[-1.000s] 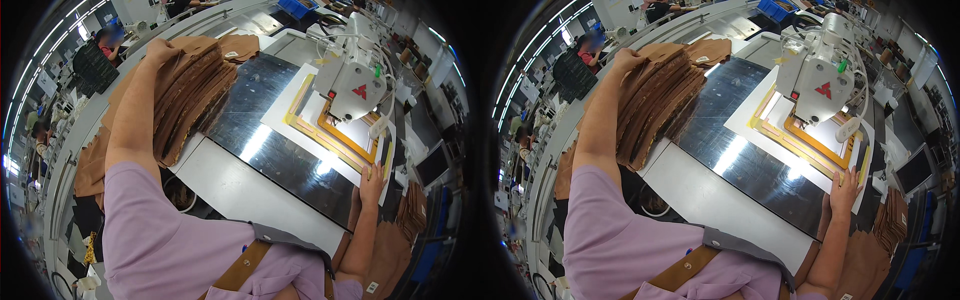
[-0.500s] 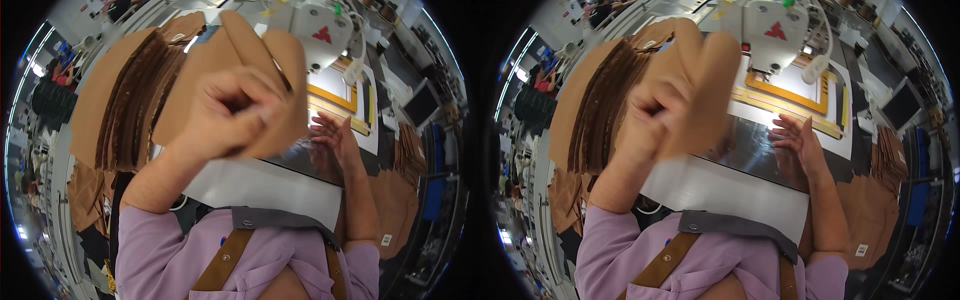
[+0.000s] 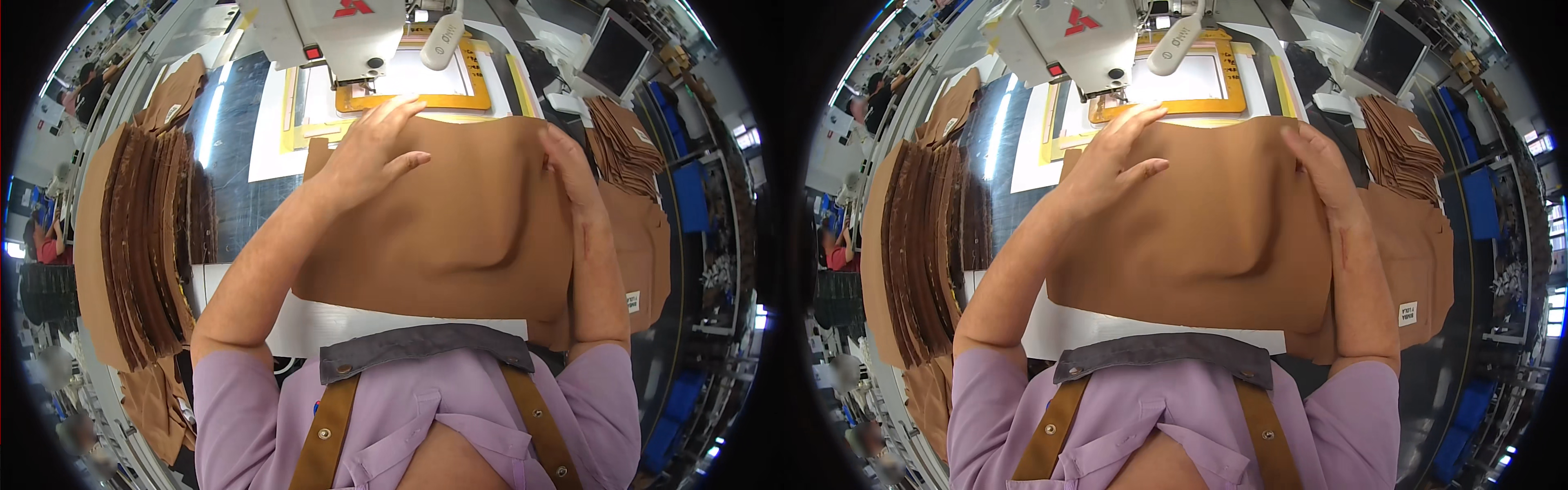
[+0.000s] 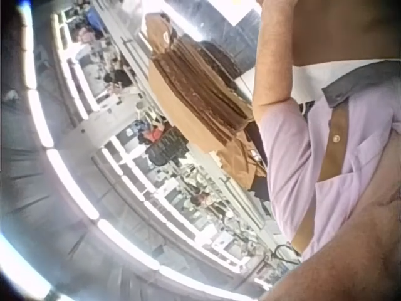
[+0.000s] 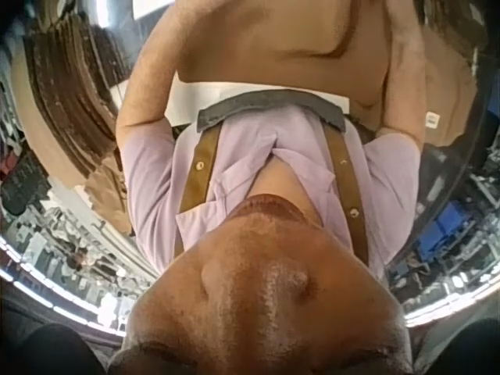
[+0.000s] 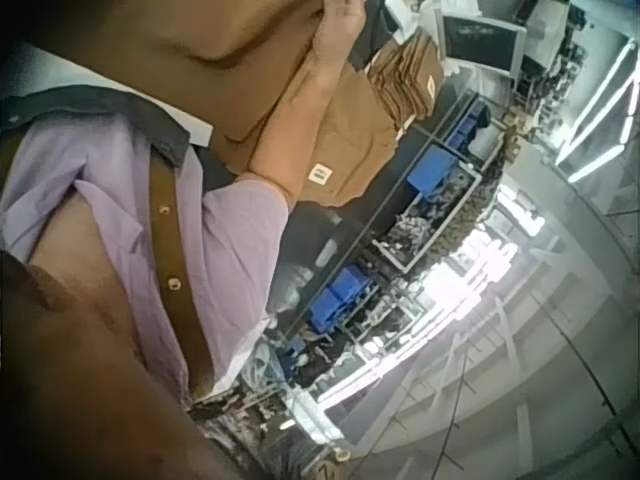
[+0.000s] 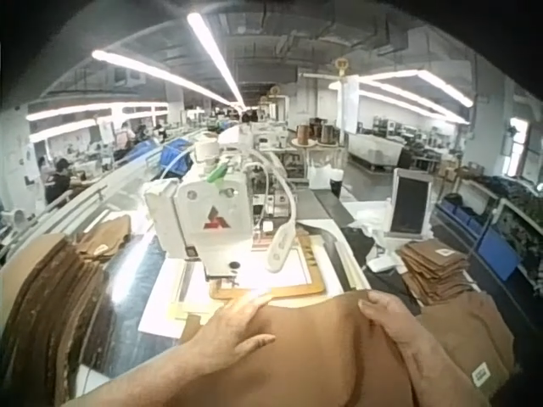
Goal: Operating an industrial sewing machine to assemble leather bags.
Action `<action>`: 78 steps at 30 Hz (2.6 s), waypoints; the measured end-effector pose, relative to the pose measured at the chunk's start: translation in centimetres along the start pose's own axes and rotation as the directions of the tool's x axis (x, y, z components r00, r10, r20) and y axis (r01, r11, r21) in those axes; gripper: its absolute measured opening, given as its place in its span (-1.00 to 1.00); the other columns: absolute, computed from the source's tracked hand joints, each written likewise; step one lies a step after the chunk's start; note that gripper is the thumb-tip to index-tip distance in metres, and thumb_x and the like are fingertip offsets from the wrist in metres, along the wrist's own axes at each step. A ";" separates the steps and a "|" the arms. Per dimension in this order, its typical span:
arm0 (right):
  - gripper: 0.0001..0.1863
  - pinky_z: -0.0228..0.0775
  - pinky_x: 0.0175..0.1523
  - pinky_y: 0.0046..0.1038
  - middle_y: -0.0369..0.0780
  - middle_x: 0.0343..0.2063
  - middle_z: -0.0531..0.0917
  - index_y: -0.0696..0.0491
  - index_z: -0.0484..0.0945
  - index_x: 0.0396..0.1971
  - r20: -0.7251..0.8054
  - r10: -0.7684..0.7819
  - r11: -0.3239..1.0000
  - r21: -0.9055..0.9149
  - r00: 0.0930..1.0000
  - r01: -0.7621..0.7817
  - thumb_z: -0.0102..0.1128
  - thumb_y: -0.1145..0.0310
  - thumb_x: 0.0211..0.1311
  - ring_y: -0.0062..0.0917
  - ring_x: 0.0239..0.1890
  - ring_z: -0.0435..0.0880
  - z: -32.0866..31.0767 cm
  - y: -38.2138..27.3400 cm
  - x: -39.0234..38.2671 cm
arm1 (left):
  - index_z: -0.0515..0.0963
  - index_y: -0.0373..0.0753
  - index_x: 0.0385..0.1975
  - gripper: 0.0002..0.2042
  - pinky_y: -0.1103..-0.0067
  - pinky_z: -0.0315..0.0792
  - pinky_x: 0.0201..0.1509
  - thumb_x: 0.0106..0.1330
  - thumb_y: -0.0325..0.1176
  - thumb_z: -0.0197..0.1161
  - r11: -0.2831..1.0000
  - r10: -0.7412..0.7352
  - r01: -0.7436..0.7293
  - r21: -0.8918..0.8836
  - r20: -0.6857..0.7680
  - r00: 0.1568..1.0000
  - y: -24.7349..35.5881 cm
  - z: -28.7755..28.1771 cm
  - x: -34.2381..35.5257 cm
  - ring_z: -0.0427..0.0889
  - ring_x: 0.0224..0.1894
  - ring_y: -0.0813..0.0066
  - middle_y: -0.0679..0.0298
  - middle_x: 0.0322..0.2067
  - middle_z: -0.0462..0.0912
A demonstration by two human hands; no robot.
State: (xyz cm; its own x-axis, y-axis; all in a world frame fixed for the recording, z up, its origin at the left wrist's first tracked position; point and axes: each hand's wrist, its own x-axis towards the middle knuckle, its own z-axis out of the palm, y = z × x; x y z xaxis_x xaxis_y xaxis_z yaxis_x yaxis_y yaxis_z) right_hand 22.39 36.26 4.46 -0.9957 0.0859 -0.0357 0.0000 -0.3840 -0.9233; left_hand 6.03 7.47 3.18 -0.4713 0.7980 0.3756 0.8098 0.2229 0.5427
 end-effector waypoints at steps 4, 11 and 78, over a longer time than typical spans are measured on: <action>-0.78 0.46 0.01 -0.64 -0.31 -0.20 0.73 0.22 0.69 -0.09 -0.115 -0.077 0.867 -0.497 0.990 0.010 0.36 0.44 0.33 -0.76 -0.16 0.62 1.8 -1.8 -0.2 | 0.22 -0.11 0.45 -0.27 0.29 0.19 0.53 0.32 -0.20 0.41 0.993 0.102 -0.106 0.055 0.057 0.993 -0.5 1.3 2.9 0.34 0.43 0.08 0.01 0.37 0.38; -0.80 0.43 -0.24 -0.66 -0.35 -0.39 0.69 0.23 0.69 -0.15 0.122 -0.163 0.715 -0.670 0.979 0.202 0.34 0.41 0.33 -0.74 -0.34 0.61 0.4 -4.7 -2.0 | 0.64 -0.23 -0.05 -0.71 0.55 0.51 -0.04 0.27 -0.33 0.46 0.970 -0.227 0.243 -0.030 0.259 0.939 -3.2 -4.3 0.5 0.66 -0.16 0.50 0.35 -0.28 0.75; -0.38 -0.12 0.57 0.01 -0.07 0.44 0.33 0.13 0.26 0.44 0.149 -0.217 -0.269 -0.959 0.965 0.088 -0.02 0.12 0.53 -0.20 0.53 0.19 -4.5 2.3 5.8 | 0.40 -0.28 0.36 -0.30 0.17 -0.11 0.58 0.45 0.20 0.04 0.730 -0.283 0.235 0.642 -0.029 0.959 -8.0 -6.6 -6.2 0.38 0.43 0.27 0.06 0.36 0.44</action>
State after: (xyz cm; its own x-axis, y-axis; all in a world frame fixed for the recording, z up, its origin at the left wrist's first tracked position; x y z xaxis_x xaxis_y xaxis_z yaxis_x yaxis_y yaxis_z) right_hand 17.04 40.05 0.38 -0.9743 0.0293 0.2233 0.0020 0.9926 -0.1213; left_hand 0.13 -2.94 1.47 -0.6910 0.6857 0.2288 0.7047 0.7095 0.0019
